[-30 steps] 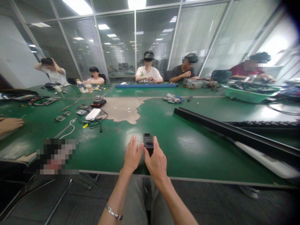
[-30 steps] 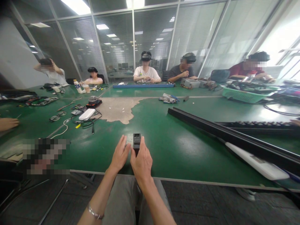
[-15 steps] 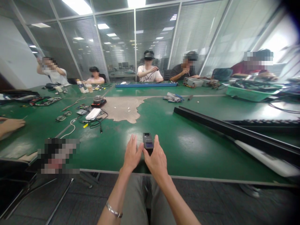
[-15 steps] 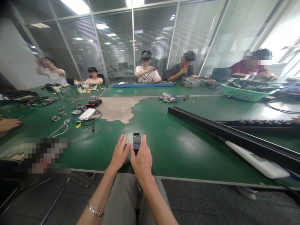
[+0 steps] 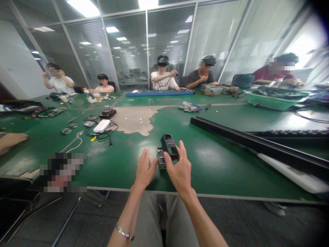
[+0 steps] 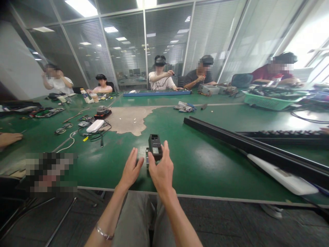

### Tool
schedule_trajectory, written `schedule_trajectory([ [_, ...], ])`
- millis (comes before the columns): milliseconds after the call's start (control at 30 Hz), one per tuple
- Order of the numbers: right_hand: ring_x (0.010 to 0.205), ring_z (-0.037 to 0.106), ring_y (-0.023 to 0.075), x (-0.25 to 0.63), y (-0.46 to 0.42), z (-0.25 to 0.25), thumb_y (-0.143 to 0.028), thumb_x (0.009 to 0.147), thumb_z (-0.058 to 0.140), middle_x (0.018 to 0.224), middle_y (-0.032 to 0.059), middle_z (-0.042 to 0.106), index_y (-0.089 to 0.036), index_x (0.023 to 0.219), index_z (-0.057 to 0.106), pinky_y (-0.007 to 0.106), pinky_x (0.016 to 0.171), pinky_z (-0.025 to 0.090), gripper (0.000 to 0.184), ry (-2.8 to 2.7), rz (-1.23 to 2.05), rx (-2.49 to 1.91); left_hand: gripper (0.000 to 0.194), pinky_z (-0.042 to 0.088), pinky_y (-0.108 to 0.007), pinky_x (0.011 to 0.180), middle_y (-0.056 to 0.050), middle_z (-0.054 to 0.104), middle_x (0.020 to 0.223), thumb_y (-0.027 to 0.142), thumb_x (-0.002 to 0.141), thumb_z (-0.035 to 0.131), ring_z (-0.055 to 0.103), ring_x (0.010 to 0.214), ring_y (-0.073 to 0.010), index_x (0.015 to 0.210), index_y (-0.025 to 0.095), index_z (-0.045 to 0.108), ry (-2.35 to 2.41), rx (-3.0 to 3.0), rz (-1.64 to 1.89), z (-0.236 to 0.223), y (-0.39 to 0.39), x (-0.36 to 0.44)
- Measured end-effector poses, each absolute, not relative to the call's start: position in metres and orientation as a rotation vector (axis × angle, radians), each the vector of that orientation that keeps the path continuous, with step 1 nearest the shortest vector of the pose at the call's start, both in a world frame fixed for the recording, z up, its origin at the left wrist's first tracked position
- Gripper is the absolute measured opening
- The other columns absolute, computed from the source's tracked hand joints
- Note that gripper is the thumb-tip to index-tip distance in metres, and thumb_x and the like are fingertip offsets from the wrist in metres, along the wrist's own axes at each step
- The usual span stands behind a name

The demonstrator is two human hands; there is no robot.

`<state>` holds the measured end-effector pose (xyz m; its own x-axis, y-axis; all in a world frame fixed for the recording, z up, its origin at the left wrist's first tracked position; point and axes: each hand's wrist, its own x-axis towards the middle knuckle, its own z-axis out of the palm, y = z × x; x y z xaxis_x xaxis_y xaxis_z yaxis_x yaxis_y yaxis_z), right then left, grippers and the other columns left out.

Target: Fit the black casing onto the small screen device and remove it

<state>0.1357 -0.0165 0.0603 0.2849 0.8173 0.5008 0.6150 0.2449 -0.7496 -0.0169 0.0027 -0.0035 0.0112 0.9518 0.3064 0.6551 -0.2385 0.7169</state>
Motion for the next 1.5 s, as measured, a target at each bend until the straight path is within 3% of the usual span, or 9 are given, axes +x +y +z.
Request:
schedule_trajectory([
  [333, 0.118, 0.060, 0.0335, 0.177, -0.019, 0.008, -0.051, 0.087, 0.054, 0.134, 0.0217, 0.058, -0.009, 0.152, 0.023, 0.048, 0.096, 0.048, 0.083, -1.414, 0.193, -1.673, 0.067, 0.025, -0.046, 0.117, -0.017, 0.029, 0.157, 0.064, 0.092, 0.042, 0.029, 0.145, -0.0307, 0.135, 0.014, 0.056, 1.724, 2.082, 0.980, 0.002, 0.000, -0.014],
  [600, 0.122, 0.057, 0.0330, 0.178, -0.020, -0.002, -0.047, 0.088, 0.053, 0.137, 0.0225, 0.055, -0.007, 0.152, 0.022, 0.049, 0.099, 0.047, 0.081, -1.462, 0.181, -1.666, 0.066, 0.023, -0.048, 0.118, -0.016, 0.028, 0.158, 0.064, 0.090, 0.046, 0.028, 0.145, -0.0315, 0.133, 0.016, 0.058, 1.716, 2.115, 0.969, 0.004, -0.001, -0.014],
  [800, 0.132, 0.048, 0.0329, 0.179, -0.019, -0.009, -0.049, 0.087, 0.056, 0.146, 0.0249, 0.044, -0.005, 0.152, 0.022, 0.050, 0.105, 0.042, 0.086, -1.483, 0.103, -1.626, 0.061, 0.021, -0.050, 0.118, -0.013, 0.026, 0.159, 0.063, 0.091, 0.045, 0.027, 0.145, -0.0317, 0.134, 0.021, 0.058, 1.686, 2.142, 0.932, 0.006, -0.001, -0.013],
  [967, 0.126, 0.054, 0.0315, 0.181, -0.019, -0.009, -0.048, 0.089, 0.053, 0.140, 0.0227, 0.052, -0.008, 0.152, 0.022, 0.050, 0.102, 0.045, 0.080, -1.491, 0.127, -1.585, 0.061, 0.020, -0.050, 0.118, -0.012, 0.026, 0.159, 0.064, 0.092, 0.044, 0.026, 0.146, -0.0311, 0.133, 0.022, 0.059, 1.692, 2.153, 0.909, 0.006, -0.001, -0.013],
  [1100, 0.123, 0.057, 0.0313, 0.177, -0.021, 0.008, -0.048, 0.089, 0.054, 0.137, 0.0206, 0.056, -0.011, 0.152, 0.025, 0.049, 0.101, 0.046, 0.078, -1.442, 0.167, -1.606, 0.066, 0.019, -0.050, 0.119, -0.014, 0.025, 0.159, 0.065, 0.092, 0.042, 0.025, 0.146, -0.0305, 0.138, 0.018, 0.053, 1.693, 2.118, 0.917, 0.004, -0.001, -0.014],
  [1267, 0.121, 0.059, 0.0275, 0.155, -0.027, 0.045, -0.046, 0.088, 0.057, 0.136, 0.0159, 0.058, -0.016, 0.153, 0.023, 0.044, 0.101, 0.047, 0.079, -1.413, 0.235, -1.506, 0.070, 0.015, -0.045, 0.121, -0.013, 0.022, 0.160, 0.061, 0.097, 0.030, 0.018, 0.149, -0.0241, 0.150, 0.015, 0.033, 1.652, 1.952, 1.003, 0.001, 0.002, -0.016],
  [1500, 0.121, 0.059, 0.0319, 0.120, -0.023, 0.055, -0.039, 0.090, 0.054, 0.139, 0.0210, 0.054, -0.011, 0.152, 0.023, 0.048, 0.097, 0.049, 0.076, -1.572, 0.226, -1.492, 0.076, 0.014, -0.042, 0.122, -0.011, 0.018, 0.161, 0.064, 0.096, 0.029, 0.016, 0.149, -0.0231, 0.154, 0.016, 0.023, 1.585, 1.751, 1.143, 0.000, 0.002, -0.017],
])
